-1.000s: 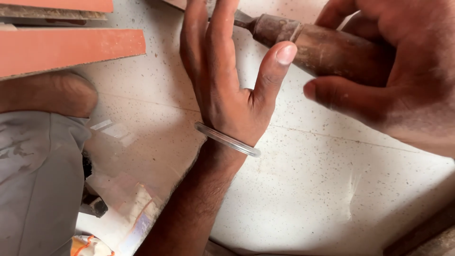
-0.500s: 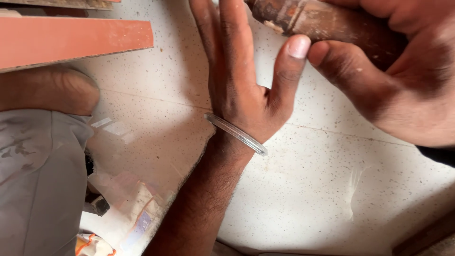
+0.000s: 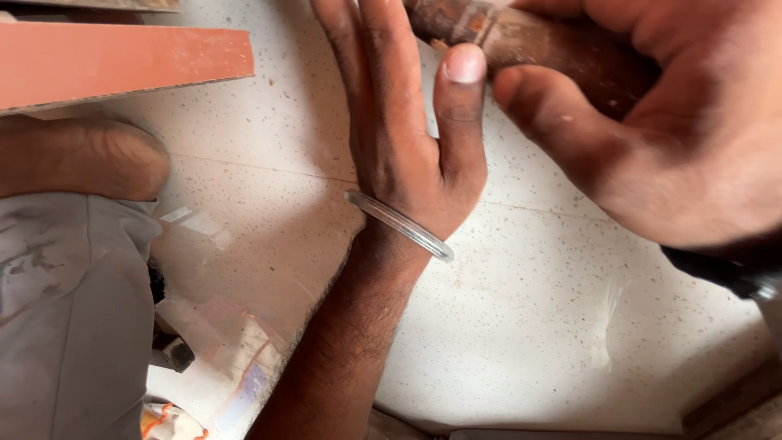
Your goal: Using a hammer and chisel to chip away wood from a door frame or cabinet edge.
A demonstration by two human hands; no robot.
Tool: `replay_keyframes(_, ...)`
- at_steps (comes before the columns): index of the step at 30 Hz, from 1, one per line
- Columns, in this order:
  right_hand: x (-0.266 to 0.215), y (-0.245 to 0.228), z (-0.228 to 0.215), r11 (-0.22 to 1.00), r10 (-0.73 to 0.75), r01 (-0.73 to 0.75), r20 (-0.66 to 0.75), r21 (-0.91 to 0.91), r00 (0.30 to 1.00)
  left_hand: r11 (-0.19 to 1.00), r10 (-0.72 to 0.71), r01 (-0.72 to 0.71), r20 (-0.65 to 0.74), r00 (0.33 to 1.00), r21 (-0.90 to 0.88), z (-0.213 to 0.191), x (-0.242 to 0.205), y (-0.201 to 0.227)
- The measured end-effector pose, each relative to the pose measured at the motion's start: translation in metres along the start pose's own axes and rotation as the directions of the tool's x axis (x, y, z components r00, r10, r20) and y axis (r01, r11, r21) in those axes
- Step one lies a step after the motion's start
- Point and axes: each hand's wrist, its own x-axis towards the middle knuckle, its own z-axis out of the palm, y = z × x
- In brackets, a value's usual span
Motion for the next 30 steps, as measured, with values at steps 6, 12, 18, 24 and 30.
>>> replay_keyframes(6, -0.007, 0.016, 0.027, 0.890, 0.388, -0.374, 0.002, -0.261, 0.922, 0.999, -0.001, 0.001, 0.008, 1.000, 0.035, -0.002, 0.000, -0.001)
replay_keyframes(12, -0.001, 0.010, 0.017, 0.927, 0.370, -0.372, 0.061, 0.040, 0.927, 0.999, 0.023, -0.023, -0.019, 1.000, 0.029, 0.005, 0.002, -0.005)
replay_keyframes(18, -0.024, 0.041, 0.002, 0.990, -0.140, 0.140, -0.015, -0.021, 0.990, 0.996, 0.046, -0.047, 0.017, 0.999, 0.072, 0.014, 0.005, -0.005)
replay_keyframes(24, -0.012, 0.021, 0.001, 0.821, -0.234, 0.168, -0.052, -0.545, 0.971, 0.989, 0.070, -0.075, 0.048, 0.996, 0.125, 0.025, 0.005, -0.001)
replay_keyframes(30, -0.007, 0.028, 0.024, 0.963, 0.250, -0.247, 0.024, -0.106, 0.968, 0.975, 0.089, -0.098, 0.057, 0.994, 0.199, 0.014, 0.010, -0.001)
